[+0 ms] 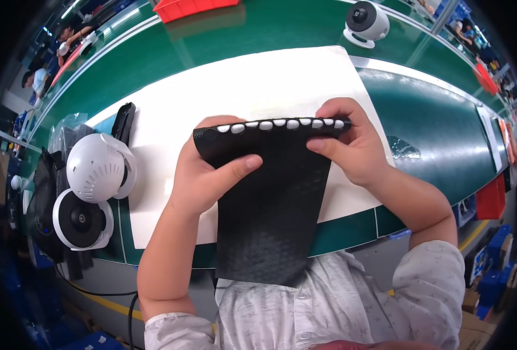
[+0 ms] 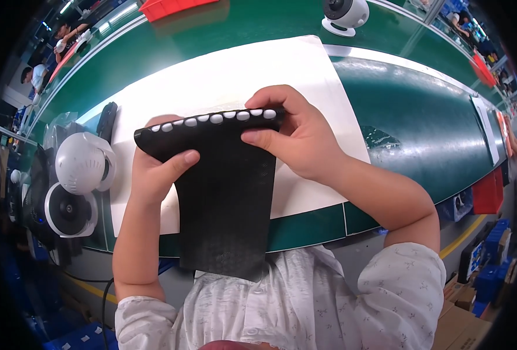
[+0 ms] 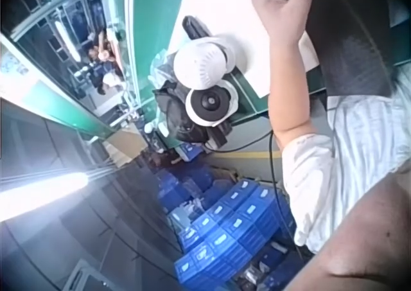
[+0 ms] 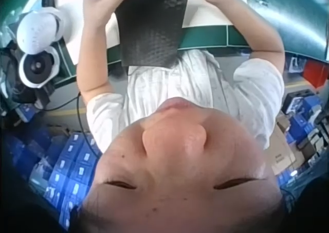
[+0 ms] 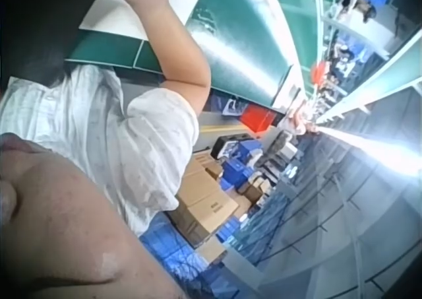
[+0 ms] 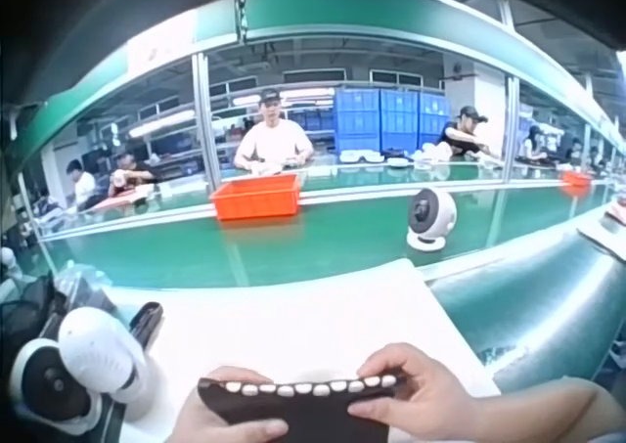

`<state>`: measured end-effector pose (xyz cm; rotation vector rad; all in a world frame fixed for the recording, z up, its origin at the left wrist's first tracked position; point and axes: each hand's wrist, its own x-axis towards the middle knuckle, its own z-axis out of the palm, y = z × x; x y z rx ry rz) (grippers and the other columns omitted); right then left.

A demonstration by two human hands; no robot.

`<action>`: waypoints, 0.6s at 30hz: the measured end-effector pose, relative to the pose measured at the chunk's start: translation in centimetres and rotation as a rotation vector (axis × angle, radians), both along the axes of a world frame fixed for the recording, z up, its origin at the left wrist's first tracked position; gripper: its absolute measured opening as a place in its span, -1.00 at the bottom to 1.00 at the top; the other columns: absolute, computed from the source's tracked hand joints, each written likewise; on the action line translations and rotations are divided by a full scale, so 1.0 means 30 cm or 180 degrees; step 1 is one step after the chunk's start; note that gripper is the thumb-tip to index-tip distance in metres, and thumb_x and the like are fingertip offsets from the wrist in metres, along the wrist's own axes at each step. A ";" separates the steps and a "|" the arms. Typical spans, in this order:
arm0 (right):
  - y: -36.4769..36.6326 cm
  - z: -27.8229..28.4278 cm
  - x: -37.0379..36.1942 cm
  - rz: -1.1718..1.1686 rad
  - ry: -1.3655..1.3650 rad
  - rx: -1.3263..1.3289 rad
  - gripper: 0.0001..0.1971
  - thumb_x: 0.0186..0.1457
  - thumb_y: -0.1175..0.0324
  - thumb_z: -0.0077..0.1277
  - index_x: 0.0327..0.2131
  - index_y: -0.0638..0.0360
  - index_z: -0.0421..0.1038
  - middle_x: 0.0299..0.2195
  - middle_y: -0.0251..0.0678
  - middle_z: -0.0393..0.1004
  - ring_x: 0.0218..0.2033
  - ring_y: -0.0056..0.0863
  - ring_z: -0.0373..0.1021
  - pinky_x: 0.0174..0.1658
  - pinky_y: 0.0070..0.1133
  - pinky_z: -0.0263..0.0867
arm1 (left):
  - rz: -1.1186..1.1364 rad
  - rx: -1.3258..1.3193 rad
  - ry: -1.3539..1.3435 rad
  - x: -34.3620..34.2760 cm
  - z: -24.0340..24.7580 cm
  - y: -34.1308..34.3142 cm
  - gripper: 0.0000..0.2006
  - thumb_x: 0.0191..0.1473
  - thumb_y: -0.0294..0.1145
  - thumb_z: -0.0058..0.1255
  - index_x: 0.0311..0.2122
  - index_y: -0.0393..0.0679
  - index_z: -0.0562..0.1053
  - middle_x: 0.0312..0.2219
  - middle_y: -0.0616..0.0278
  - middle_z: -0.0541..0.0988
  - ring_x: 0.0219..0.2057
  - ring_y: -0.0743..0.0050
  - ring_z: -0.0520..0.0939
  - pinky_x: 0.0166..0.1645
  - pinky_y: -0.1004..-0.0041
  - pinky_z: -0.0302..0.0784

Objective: Assembling components of a security camera and inspecting the housing on an electronics factory assembly line.

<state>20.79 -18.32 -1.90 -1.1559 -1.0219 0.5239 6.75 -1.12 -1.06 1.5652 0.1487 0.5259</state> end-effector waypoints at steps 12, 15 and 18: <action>0.065 -0.007 0.052 -0.0479 0.0487 -0.0411 -0.79 -0.03 0.39 0.02 -0.29 0.24 0.34 -0.48 -0.44 0.38 -0.41 -0.74 0.28 -0.32 -0.78 0.20 | 0.0685 -0.0478 0.0191 0.059 -0.036 -0.038 -0.77 -0.08 -0.34 0.07 -0.34 -0.26 0.42 -0.47 0.29 0.49 -0.44 0.62 0.46 -0.32 0.62 0.36; 0.055 -0.018 0.056 -0.0499 0.0431 -0.0483 -0.80 -0.02 0.39 0.02 -0.29 0.23 0.34 -0.47 -0.44 0.38 -0.40 -0.74 0.27 -0.31 -0.78 0.19 | 0.0723 -0.0209 0.0421 0.049 -0.017 -0.035 -0.77 -0.09 -0.34 0.08 -0.35 -0.27 0.42 -0.48 0.29 0.49 -0.44 0.63 0.45 -0.32 0.63 0.36; 0.030 -0.020 0.057 -0.0498 0.0001 -0.0428 -0.80 -0.01 0.40 0.00 -0.28 0.22 0.34 -0.45 -0.44 0.37 -0.40 -0.75 0.26 -0.31 -0.79 0.18 | 0.0519 -0.0123 0.0537 0.038 -0.011 -0.027 -0.75 -0.09 -0.35 0.08 -0.31 -0.28 0.40 -0.48 0.30 0.47 -0.42 0.64 0.44 -0.32 0.63 0.35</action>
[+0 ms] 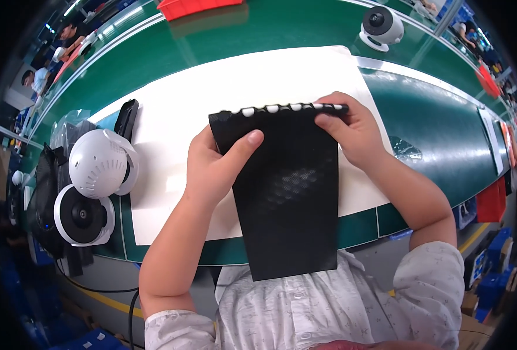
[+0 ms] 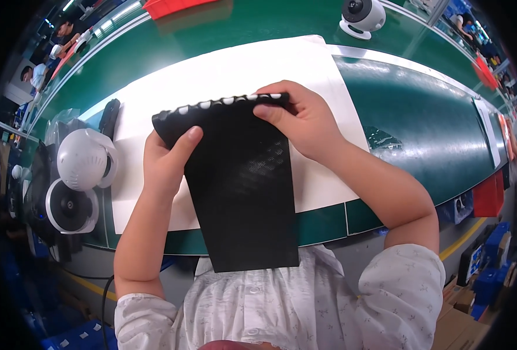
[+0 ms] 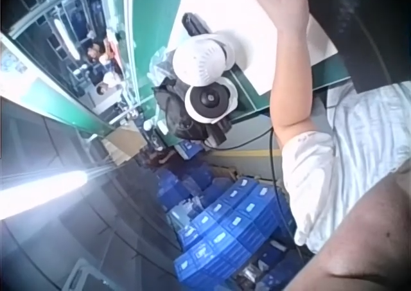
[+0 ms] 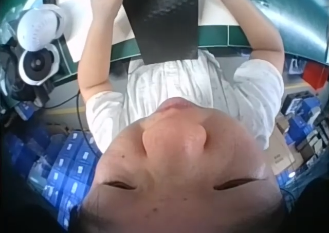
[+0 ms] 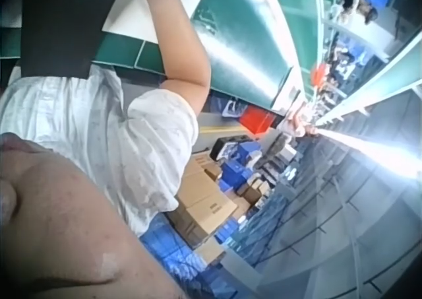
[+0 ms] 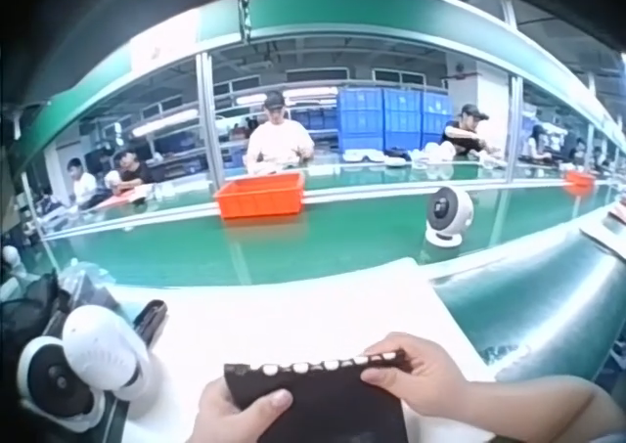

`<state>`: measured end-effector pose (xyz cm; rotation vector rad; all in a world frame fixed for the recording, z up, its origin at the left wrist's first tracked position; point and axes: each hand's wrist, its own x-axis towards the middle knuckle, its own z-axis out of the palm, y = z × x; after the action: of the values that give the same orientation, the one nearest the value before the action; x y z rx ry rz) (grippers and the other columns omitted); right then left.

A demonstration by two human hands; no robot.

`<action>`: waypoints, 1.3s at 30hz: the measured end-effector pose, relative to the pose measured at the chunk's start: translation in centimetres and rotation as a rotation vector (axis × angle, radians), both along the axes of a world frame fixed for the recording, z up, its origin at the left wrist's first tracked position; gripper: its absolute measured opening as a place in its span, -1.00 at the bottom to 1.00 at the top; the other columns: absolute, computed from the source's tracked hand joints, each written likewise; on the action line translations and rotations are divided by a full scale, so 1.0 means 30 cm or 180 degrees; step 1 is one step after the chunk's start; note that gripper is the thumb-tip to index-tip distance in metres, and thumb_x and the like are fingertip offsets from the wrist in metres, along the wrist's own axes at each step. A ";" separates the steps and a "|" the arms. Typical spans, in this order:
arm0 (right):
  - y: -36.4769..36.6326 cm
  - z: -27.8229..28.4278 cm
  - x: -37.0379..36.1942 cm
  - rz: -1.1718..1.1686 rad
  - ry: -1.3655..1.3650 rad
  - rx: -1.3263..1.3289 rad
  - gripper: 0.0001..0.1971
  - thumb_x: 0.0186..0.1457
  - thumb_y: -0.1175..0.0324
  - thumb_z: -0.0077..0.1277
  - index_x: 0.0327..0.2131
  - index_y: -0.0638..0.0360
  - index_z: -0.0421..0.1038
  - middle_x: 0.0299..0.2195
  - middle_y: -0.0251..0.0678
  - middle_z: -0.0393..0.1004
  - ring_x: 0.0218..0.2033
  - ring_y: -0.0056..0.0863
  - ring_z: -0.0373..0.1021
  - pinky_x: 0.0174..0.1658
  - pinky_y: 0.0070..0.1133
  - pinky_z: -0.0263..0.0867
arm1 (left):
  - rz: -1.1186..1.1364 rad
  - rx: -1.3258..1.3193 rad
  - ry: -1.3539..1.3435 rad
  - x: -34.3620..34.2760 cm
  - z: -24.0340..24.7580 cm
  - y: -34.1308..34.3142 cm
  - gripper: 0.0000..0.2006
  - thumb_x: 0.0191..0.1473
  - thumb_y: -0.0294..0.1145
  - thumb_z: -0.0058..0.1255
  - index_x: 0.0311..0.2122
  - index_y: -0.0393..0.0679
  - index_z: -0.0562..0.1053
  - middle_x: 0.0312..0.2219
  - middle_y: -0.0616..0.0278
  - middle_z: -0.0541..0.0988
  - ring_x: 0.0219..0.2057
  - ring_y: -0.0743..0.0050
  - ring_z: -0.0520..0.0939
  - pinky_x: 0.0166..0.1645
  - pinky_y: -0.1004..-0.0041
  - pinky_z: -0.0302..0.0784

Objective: Assembling components of a security camera and inspecting the housing on an electronics factory assembly line.

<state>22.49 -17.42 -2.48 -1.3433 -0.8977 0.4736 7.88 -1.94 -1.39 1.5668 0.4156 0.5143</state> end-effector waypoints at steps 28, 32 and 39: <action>-0.025 -0.069 0.025 0.0158 -0.0136 -0.0067 -0.66 -0.04 0.52 -0.02 -0.15 0.13 0.16 -0.33 -0.45 0.17 -0.35 -0.72 0.12 -0.24 -0.75 0.09 | -0.0134 0.1055 0.0092 -0.008 -0.025 0.058 -0.72 -0.11 -0.30 0.08 -0.35 -0.28 0.38 -0.48 0.25 0.48 -0.38 0.54 0.45 -0.26 0.55 0.34; -0.029 -0.057 0.022 0.0088 0.0014 -0.0050 -0.67 -0.04 0.48 0.01 -0.16 0.13 0.20 -0.38 -0.48 0.19 -0.40 -0.76 0.13 -0.32 -0.78 0.13 | -0.0175 0.1524 0.0200 -0.005 -0.018 0.062 -0.65 -0.17 -0.26 0.11 -0.31 -0.30 0.37 -0.42 0.18 0.47 -0.35 0.45 0.44 -0.22 0.50 0.34; -0.040 -0.034 0.030 0.0225 0.0320 -0.0267 -0.61 -0.06 0.52 -0.01 -0.11 0.17 0.17 -0.26 -0.45 0.18 -0.26 -0.71 0.11 -0.17 -0.74 0.06 | -0.0095 0.1669 0.0448 -0.002 -0.016 0.055 -0.65 -0.18 -0.25 0.10 -0.32 -0.28 0.37 -0.48 0.20 0.45 -0.42 0.47 0.42 -0.31 0.49 0.34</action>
<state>23.38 -18.62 -3.51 -1.3545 -0.8520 0.6341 7.81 -0.30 -1.88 2.1201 0.3808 0.5164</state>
